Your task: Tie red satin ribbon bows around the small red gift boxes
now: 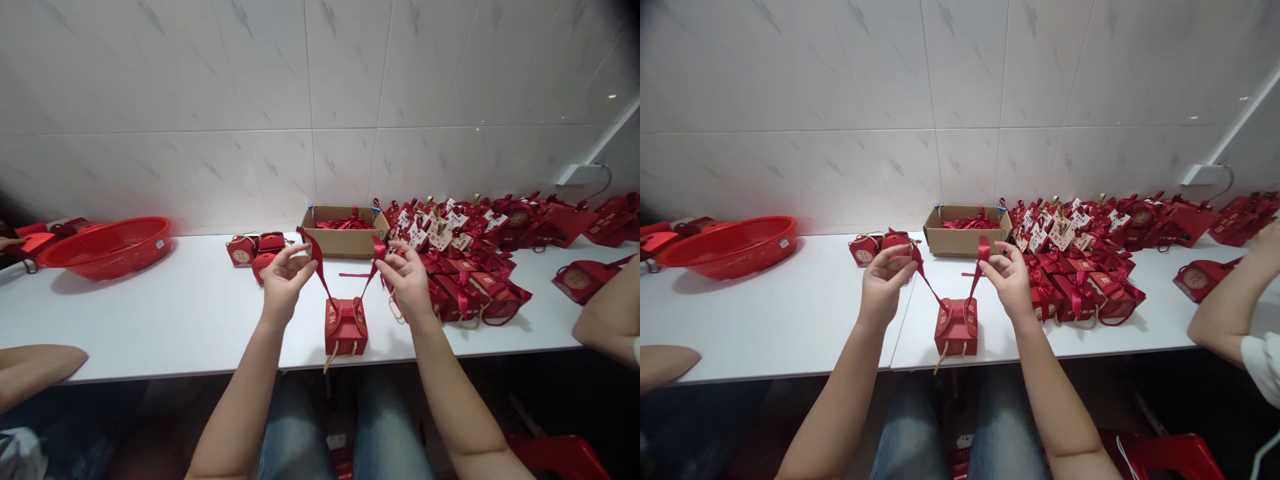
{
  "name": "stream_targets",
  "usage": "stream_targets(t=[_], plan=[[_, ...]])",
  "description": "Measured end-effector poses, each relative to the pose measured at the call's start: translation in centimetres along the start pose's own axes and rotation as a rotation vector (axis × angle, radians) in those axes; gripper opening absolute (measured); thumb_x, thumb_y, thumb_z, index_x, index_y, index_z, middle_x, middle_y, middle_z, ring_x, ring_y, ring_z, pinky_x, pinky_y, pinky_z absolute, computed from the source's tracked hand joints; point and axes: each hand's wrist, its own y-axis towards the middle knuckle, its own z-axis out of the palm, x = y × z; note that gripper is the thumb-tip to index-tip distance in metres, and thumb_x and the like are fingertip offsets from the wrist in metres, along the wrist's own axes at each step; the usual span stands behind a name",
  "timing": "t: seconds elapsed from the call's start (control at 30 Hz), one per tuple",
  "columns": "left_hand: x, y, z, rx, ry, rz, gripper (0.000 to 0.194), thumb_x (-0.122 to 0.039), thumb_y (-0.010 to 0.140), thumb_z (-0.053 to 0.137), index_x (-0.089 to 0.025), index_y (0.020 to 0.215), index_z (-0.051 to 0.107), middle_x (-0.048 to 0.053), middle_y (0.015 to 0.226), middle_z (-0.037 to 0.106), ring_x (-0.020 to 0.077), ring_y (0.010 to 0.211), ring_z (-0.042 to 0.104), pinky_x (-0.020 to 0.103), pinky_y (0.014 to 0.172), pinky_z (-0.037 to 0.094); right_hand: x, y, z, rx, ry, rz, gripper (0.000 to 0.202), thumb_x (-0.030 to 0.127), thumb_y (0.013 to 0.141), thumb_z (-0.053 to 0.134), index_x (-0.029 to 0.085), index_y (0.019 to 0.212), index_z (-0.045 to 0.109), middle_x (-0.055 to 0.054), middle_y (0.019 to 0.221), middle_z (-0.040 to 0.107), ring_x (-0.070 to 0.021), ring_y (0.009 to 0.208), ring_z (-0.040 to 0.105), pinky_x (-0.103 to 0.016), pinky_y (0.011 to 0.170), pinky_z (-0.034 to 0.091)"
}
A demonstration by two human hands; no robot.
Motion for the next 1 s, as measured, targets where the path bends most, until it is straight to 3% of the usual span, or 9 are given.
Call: stream_targets(t=[0.1, 0.2, 0.27, 0.6, 1.0], plan=[[-0.2, 0.4, 1.5, 0.029, -0.016, -0.042, 0.047, -0.024, 0.064, 0.076, -0.023, 0.109, 0.062, 0.001, 0.077, 0.069, 0.0133, 0.076, 0.064, 0.026, 0.074, 0.049, 0.5, 0.8, 1.1, 0.100, 0.000, 0.061, 0.045, 0.031, 0.066, 0.074, 0.022, 0.107, 0.058, 0.002, 0.077, 0.066, -0.0125, 0.074, 0.062, -0.027, 0.074, 0.050], [0.1, 0.6, 2.0, 0.033, -0.031, -0.085, 0.025, -0.028, 0.063, 0.076, -0.018, 0.085, 0.069, 0.003, 0.077, 0.069, 0.0134, 0.075, 0.063, 0.026, 0.073, 0.048, 0.6, 1.4, 1.4, 0.129, 0.013, 0.079, 0.026, 0.033, 0.065, 0.075, 0.019, 0.085, 0.065, -0.001, 0.079, 0.067, -0.0126, 0.074, 0.061, -0.027, 0.073, 0.050], [0.3, 0.7, 2.1, 0.007, -0.040, -0.098, 0.019, -0.030, 0.062, 0.077, -0.016, 0.073, 0.068, 0.002, 0.075, 0.068, 0.0125, 0.072, 0.061, 0.025, 0.072, 0.047, 0.6, 1.7, 1.5, 0.127, 0.036, 0.070, 0.021, 0.032, 0.065, 0.075, 0.019, 0.080, 0.066, 0.000, 0.078, 0.067, -0.0113, 0.072, 0.061, -0.025, 0.070, 0.050], [-0.9, 0.9, 2.8, 0.009, -0.018, -0.084, 0.024, -0.037, 0.067, 0.073, -0.016, 0.064, 0.062, -0.003, 0.062, 0.057, 0.0075, 0.061, 0.051, 0.021, 0.062, 0.040, 1.6, 1.6, 2.0, 0.137, 0.059, 0.000, 0.023, 0.032, 0.064, 0.077, 0.020, 0.079, 0.064, 0.001, 0.079, 0.067, -0.0116, 0.074, 0.061, -0.026, 0.073, 0.051], [-0.9, 0.9, 3.5, 0.008, 0.044, -0.021, 0.021, -0.036, 0.068, 0.072, -0.017, 0.074, 0.064, 0.001, 0.074, 0.064, 0.0116, 0.072, 0.058, 0.024, 0.071, 0.045, 2.4, 1.5, 2.9, 0.137, 0.048, -0.026, 0.024, 0.033, 0.066, 0.074, 0.020, 0.079, 0.059, 0.000, 0.080, 0.065, -0.0123, 0.075, 0.061, -0.028, 0.075, 0.052]])
